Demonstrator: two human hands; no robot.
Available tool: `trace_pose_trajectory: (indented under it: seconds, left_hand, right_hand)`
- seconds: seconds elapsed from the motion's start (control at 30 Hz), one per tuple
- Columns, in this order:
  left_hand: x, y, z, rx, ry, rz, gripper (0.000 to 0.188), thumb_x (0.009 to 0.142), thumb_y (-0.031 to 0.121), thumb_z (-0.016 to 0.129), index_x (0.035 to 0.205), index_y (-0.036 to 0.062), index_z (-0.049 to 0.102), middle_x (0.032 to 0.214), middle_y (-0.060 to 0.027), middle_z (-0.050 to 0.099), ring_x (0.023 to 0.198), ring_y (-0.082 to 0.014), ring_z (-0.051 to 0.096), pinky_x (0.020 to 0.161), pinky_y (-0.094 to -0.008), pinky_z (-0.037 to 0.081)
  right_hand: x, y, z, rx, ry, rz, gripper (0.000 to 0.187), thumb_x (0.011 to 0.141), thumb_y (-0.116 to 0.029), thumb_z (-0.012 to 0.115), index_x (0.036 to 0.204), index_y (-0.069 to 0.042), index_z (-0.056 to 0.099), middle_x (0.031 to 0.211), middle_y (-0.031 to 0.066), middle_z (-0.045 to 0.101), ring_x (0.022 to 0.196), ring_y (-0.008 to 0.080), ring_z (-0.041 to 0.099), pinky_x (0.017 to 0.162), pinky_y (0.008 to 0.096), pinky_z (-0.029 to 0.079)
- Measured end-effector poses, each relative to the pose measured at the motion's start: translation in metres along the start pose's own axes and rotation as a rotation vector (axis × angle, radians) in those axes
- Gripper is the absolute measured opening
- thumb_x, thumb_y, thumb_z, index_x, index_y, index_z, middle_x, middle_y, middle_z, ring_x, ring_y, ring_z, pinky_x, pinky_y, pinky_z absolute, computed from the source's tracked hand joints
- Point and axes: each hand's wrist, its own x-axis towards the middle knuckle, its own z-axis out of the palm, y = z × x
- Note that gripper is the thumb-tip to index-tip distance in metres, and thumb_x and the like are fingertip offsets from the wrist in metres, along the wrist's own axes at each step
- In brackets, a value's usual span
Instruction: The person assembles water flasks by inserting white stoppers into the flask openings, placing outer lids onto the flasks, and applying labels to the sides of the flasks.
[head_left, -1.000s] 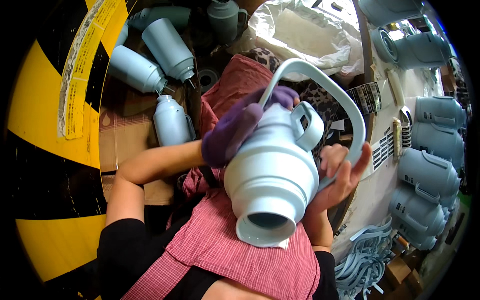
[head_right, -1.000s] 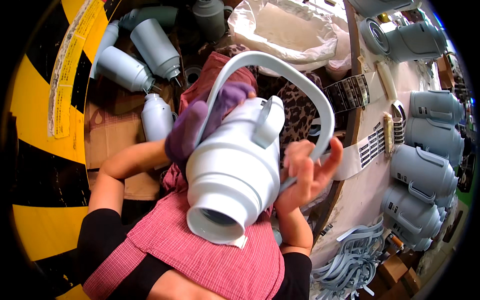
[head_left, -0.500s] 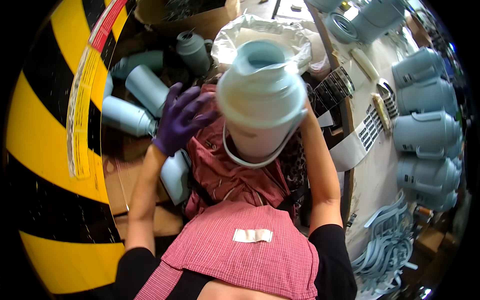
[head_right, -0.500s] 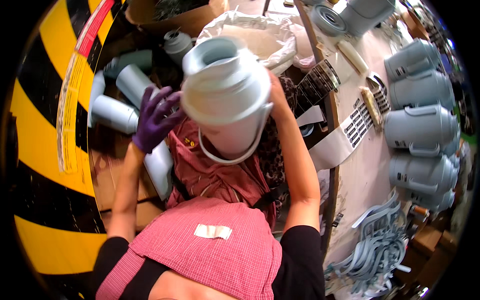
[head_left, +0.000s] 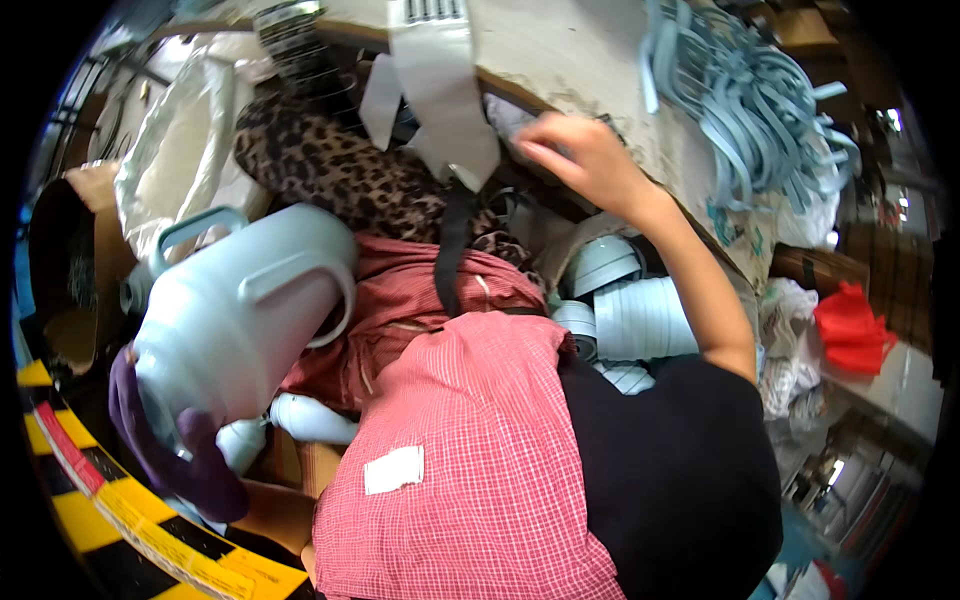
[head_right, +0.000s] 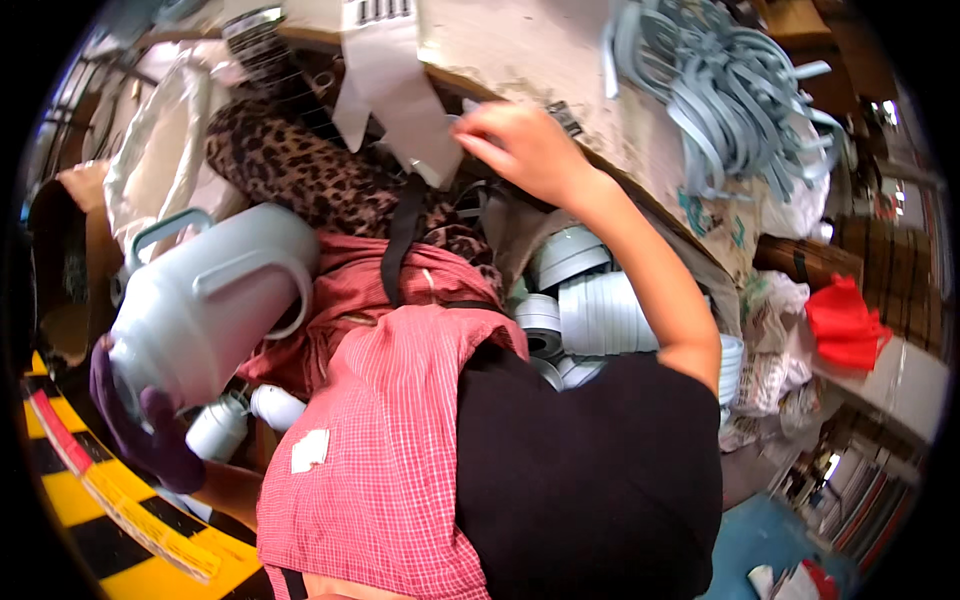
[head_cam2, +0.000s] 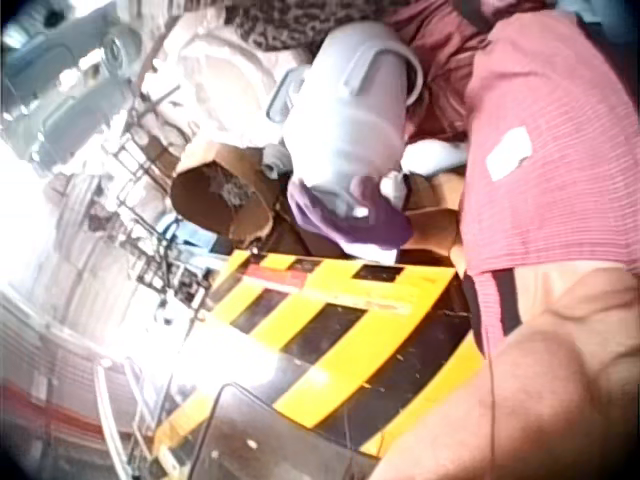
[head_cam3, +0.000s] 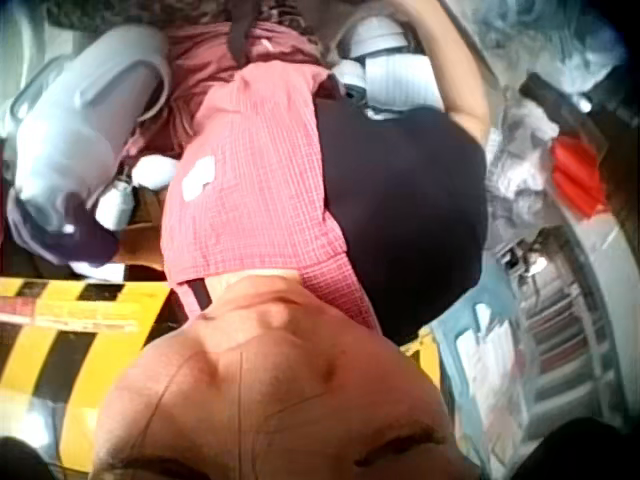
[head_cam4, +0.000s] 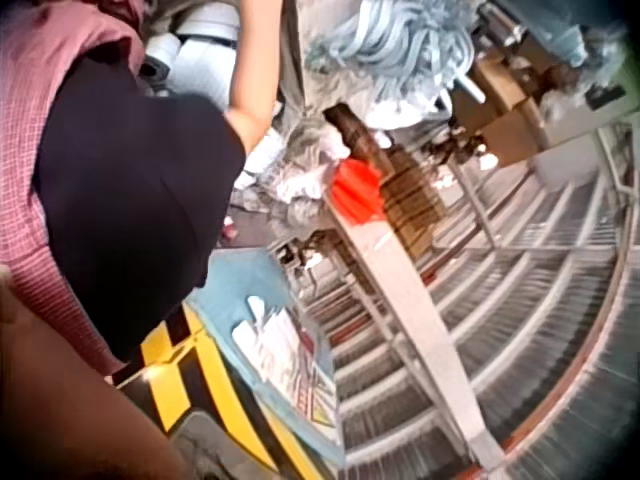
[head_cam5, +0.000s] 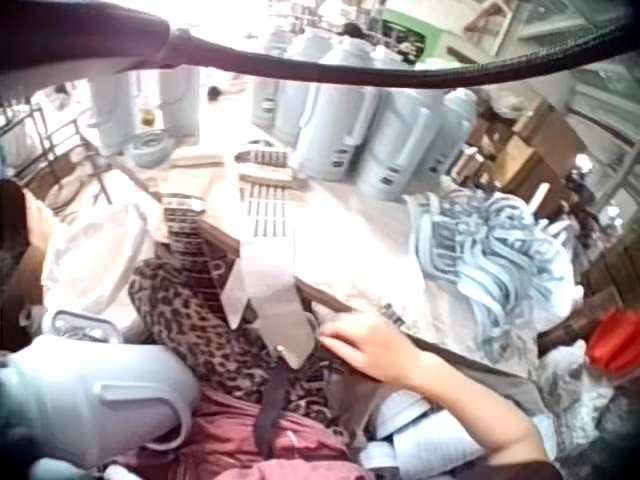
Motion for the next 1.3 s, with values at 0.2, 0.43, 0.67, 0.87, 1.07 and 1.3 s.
trace_pose_trajectory:
  seconds: [0.2,0.43,0.67,0.87,1.07,1.3]
  left_hand:
    - [0.006,-0.121,-0.031,0.082,0.206,0.232,0.053,0.098,0.045,0.062,0.125,-0.0007,0.060,0.134,-0.0212,0.060,0.125,-0.0383,0.056,0.105,-0.0491,0.044]
    - [0.016,-0.225,0.067,0.433,0.210,0.611,0.037,0.087,0.032,0.074,0.108,0.0022,0.070,0.115,-0.0210,0.068,0.106,-0.0427,0.062,0.094,-0.0532,0.048]
    - [0.004,-0.196,0.154,0.204,0.164,0.640,0.040,0.084,0.026,0.077,0.118,0.0050,0.070,0.124,-0.0147,0.068,0.118,-0.0367,0.062,0.098,-0.0514,0.048]
    - [-0.015,-0.204,0.158,0.376,0.066,0.488,0.053,0.087,0.032,0.073,0.132,0.0060,0.062,0.135,-0.0168,0.061,0.126,-0.0366,0.056,0.106,-0.0501,0.042]
    - [-0.024,-0.127,0.150,-0.410,0.137,-0.145,0.052,0.091,0.030,0.068,0.133,0.0014,0.059,0.127,-0.0179,0.062,0.124,-0.0375,0.055,0.106,-0.0444,0.042]
    - [-0.071,-0.127,0.182,-0.255,0.189,-0.055,0.033,0.094,0.025,0.062,0.118,0.0016,0.064,0.116,-0.0162,0.064,0.105,-0.0349,0.059,0.094,-0.0453,0.046]
  right_hand:
    - [-0.205,-0.003,-0.019,-0.117,-0.261,0.592,0.028,0.081,-0.021,0.079,0.104,-0.009,0.069,0.102,0.0091,0.061,0.102,0.0288,0.059,0.088,0.0394,0.049]
    - [-0.263,0.038,-0.055,-0.719,-0.381,1.292,0.051,0.089,-0.050,0.069,0.104,-0.001,0.073,0.109,0.0222,0.071,0.102,0.0389,0.068,0.085,0.0494,0.056]
    - [-0.368,0.036,-0.018,-0.311,0.093,1.281,0.052,0.098,-0.047,0.057,0.126,-0.005,0.067,0.114,0.0321,0.067,0.111,0.0477,0.062,0.095,0.0507,0.049]
    - [-0.329,0.009,-0.045,-0.650,0.396,1.284,0.045,0.101,-0.042,0.055,0.133,-0.011,0.066,0.104,0.0327,0.064,0.102,0.0483,0.061,0.090,0.0507,0.048]
    - [-0.252,-0.025,-0.102,-0.691,0.405,1.091,0.041,0.101,-0.035,0.057,0.132,-0.010,0.066,0.102,0.0241,0.061,0.093,0.0415,0.061,0.085,0.0468,0.048]
    - [-0.053,-0.124,-0.053,-0.390,0.911,-0.237,0.039,0.104,-0.032,0.054,0.127,-0.002,0.064,0.108,0.0174,0.059,0.100,0.0346,0.060,0.084,0.0439,0.050]
